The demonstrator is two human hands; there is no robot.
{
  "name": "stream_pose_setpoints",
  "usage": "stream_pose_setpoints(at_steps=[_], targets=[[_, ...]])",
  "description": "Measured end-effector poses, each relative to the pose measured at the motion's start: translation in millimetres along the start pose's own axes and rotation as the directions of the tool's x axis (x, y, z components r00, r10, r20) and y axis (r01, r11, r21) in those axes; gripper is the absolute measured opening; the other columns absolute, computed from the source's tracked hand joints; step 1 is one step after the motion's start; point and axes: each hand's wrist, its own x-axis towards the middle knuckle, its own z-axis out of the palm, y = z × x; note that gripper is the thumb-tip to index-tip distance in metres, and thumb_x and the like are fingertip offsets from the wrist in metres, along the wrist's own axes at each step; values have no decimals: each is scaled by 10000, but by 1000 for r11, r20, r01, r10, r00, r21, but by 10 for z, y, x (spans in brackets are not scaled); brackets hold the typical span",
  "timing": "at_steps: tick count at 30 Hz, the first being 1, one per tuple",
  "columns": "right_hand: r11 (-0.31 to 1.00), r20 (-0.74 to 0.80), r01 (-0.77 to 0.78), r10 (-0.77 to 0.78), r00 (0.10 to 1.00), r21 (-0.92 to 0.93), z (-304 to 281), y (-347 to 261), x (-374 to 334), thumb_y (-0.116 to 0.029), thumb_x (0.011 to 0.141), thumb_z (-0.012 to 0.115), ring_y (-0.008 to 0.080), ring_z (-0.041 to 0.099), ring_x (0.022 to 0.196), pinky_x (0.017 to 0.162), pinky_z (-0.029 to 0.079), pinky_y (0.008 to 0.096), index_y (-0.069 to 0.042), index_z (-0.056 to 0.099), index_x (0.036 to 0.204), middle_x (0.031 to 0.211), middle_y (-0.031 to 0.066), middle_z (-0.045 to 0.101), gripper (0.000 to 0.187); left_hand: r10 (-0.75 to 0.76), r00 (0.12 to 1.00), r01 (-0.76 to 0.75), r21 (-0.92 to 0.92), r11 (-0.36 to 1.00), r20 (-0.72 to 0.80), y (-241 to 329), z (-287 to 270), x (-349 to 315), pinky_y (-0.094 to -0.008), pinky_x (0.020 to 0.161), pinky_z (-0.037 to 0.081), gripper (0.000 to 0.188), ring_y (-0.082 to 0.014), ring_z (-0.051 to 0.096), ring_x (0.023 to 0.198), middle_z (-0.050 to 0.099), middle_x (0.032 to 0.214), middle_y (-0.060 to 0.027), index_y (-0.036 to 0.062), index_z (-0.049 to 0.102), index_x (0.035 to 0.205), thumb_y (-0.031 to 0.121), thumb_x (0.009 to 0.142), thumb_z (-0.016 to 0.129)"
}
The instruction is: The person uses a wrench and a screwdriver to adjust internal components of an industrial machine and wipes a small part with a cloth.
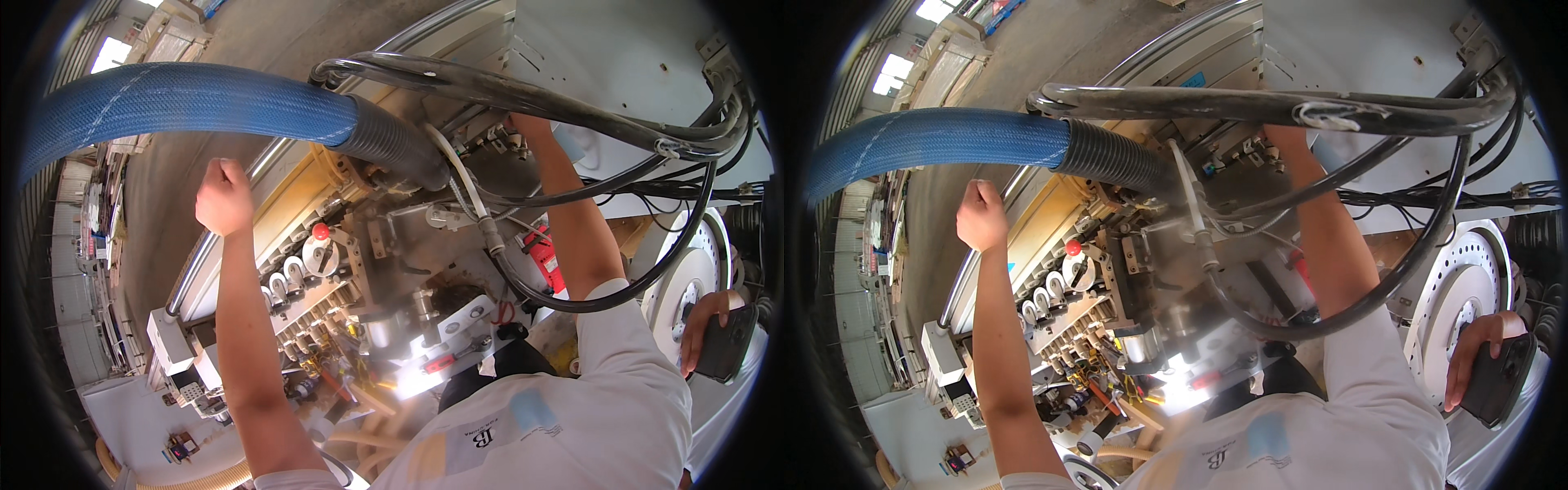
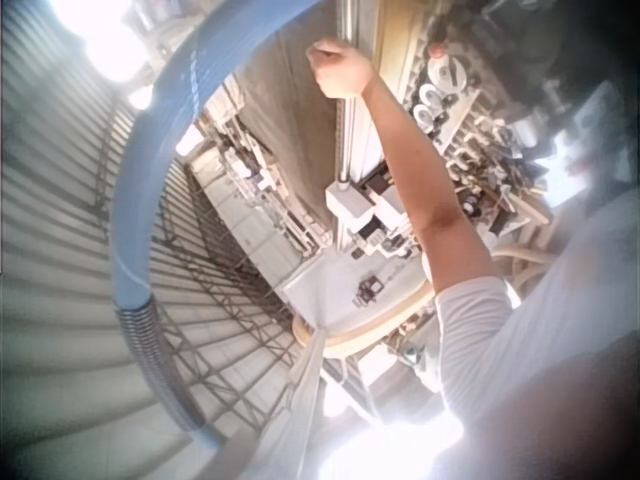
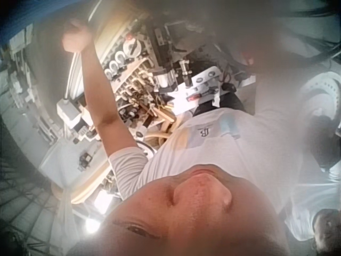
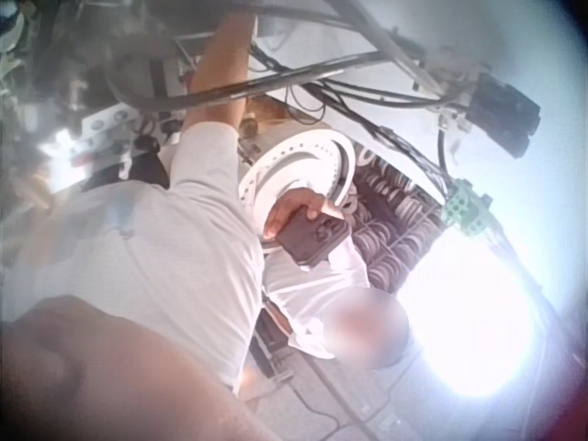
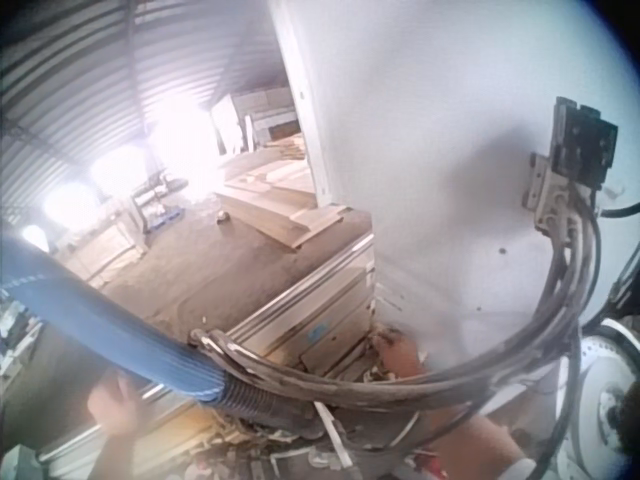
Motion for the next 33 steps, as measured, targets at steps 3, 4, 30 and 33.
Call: stream_pose_setpoints(at_steps=[3,4,30,33], targets=[[945,-108,262,-245,964,197,51,255,155,-204,1019,525,120,608,641,544,491,291,-60,635,1123,890,61,638,210,28,1000,-28,-22,999,-12,27,15,21,-483,510,477,325,-375,638,595,665,664,-90,164,640,736,355,942,477],[924,-123,272,-247,961,268,57,439,212,-201,1019,533,116,598,644,537,482,288,-63,635,1106,872,52,631,192,11,1000,-11,-12,1000,20,51,34,22,-491,533,480,333,-382,642,621,669,678,-97,161,645,757,369,946,467],[684,85,-235,245,966,691,-6,191,154,-296,942,738,95,574,608,583,479,263,-31,750,878,736,30,686,273,35,999,-35,-12,999,8,82,-29,11,-510,526,461,325,-408,622,614,651,678,-129,137,608,726,348,938,482],[814,4,-223,262,965,537,-49,17,-4,-264,922,759,80,578,639,589,471,254,-28,749,925,782,21,700,236,57,998,-56,-19,998,10,65,-39,4,-511,534,469,323,-394,630,609,652,661,-113,136,615,723,321,943,469]])
